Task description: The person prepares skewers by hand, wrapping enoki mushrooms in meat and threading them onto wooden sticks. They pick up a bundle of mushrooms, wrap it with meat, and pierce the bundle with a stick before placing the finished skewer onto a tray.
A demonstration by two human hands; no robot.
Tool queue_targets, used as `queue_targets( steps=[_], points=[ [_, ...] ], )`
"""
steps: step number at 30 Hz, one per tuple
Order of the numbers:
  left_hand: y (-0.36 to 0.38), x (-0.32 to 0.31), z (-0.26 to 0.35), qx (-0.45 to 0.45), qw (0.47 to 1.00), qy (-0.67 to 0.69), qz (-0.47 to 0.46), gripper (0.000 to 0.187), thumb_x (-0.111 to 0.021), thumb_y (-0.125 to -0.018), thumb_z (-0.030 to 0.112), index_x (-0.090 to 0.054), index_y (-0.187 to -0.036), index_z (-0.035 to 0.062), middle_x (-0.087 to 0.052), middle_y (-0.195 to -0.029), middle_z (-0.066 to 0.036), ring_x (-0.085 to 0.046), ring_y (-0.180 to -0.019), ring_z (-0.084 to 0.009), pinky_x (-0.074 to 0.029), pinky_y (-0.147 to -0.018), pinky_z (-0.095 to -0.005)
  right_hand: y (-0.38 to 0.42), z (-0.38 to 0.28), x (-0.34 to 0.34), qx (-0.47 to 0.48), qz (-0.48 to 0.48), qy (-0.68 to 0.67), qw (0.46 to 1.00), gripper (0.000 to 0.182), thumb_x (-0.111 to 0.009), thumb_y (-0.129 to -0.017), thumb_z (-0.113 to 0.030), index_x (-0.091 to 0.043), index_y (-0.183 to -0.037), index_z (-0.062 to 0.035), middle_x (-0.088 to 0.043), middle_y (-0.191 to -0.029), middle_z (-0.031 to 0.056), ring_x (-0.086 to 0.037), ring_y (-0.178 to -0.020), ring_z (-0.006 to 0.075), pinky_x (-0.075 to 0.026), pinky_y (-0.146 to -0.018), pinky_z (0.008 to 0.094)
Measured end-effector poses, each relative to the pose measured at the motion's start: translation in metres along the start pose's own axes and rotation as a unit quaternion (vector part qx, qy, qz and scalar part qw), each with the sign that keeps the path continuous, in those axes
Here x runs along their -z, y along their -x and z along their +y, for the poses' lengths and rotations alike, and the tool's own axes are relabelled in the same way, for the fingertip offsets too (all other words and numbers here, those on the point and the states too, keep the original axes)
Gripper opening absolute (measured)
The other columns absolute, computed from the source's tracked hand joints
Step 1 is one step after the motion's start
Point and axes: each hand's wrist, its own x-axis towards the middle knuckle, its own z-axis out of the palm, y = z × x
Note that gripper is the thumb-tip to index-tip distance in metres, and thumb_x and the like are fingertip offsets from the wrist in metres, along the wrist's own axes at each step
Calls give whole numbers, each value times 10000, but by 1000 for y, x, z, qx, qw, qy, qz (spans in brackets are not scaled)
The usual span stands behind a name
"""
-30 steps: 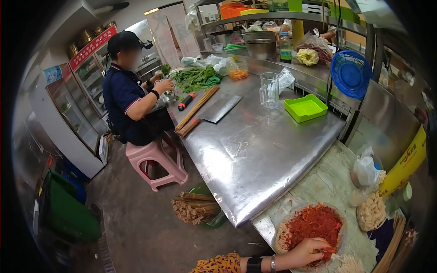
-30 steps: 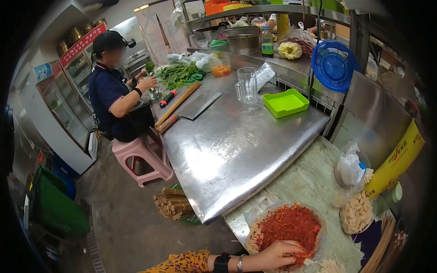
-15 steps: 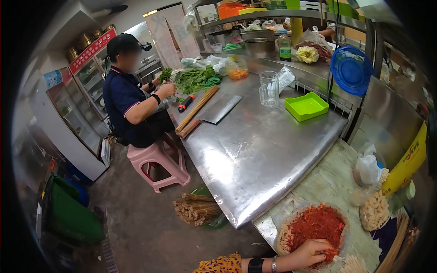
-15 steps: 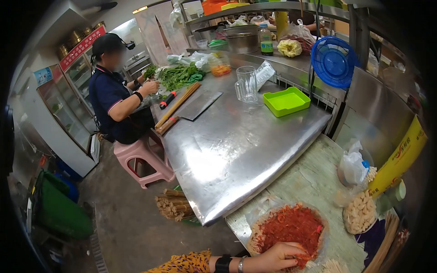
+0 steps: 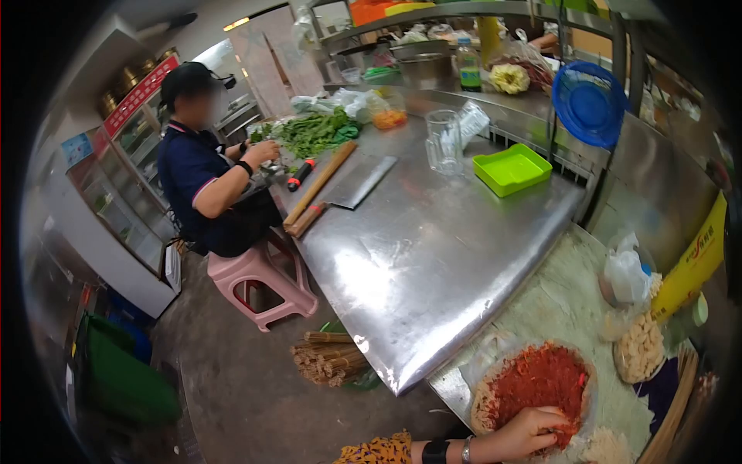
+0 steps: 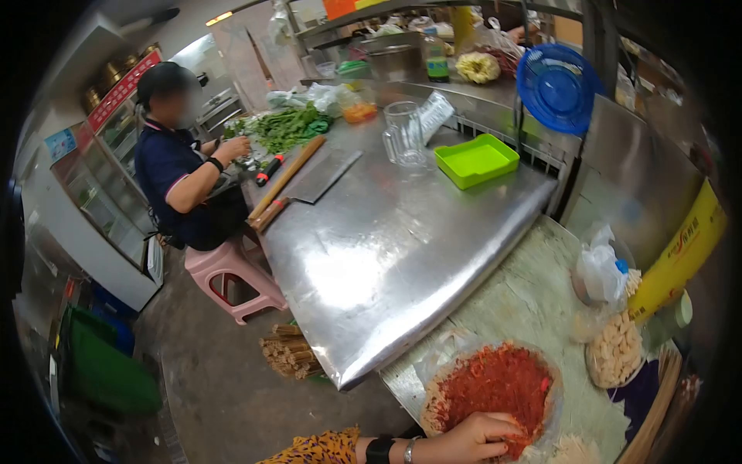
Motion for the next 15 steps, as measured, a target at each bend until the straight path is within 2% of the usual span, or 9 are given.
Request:
queue_targets(
  steps=[1, 3, 8, 14, 15],
  points=[
    [2, -2, -7, 5, 1000, 9, -7, 232, -557, -716, 11, -624, -930, -48, -624, -899, -164, -625, -775, -262, -502, -680, -325, 0, 0, 1, -6, -6, 4, 1000, 373, -421, -963, -273, -456, -669, -46, -416, -622, -14, -342, -552, 74, -289, -514, 218],
    [3, -1, -20, -6, 999, 41, -27, 280, -558, -731, -11, -564, -1007, -54, -573, -928, -153, -578, -865, -279, -456, -771, -318, -1, 4, 4, -14, -10, 11, 1000, 368, -419, -964, -266, -455, -670, -47, -413, -620, -16, -337, -547, 68, -283, -507, 214],
    [4, 2, -13, 22, 998, 59, -30, 283, -554, -732, -15, -568, -1012, -54, -575, -936, -157, -580, -873, -282, -457, -768, -318, -1, -4, 1, 6, -16, 9, 1000, 366, -414, -968, -265, -463, -675, -49, -409, -614, -21, -328, -535, 59, -268, -493, 208],
    [3, 0, -19, -8, 998, 46, -29, 289, -558, -733, -11, -573, -1019, -51, -585, -947, -156, -583, -877, -278, -457, -778, -321, -2, -9, -2, 10, -8, 19, 1000, 364, -423, -963, -282, -466, -687, -48, -417, -628, -16, -340, -553, 66, -277, -512, 211],
    [0, 0, -6, -10, 999, 29, -13, 256, -557, -723, -1, -599, -971, -50, -605, -918, -160, -604, -824, -270, -479, -729, -322, -2, -6, -3, 15, -12, 12, 1000, 364, -423, -963, -282, -466, -687, -48, -417, -628, -16, -340, -553, 66, -277, -512, 211]
  ],
)
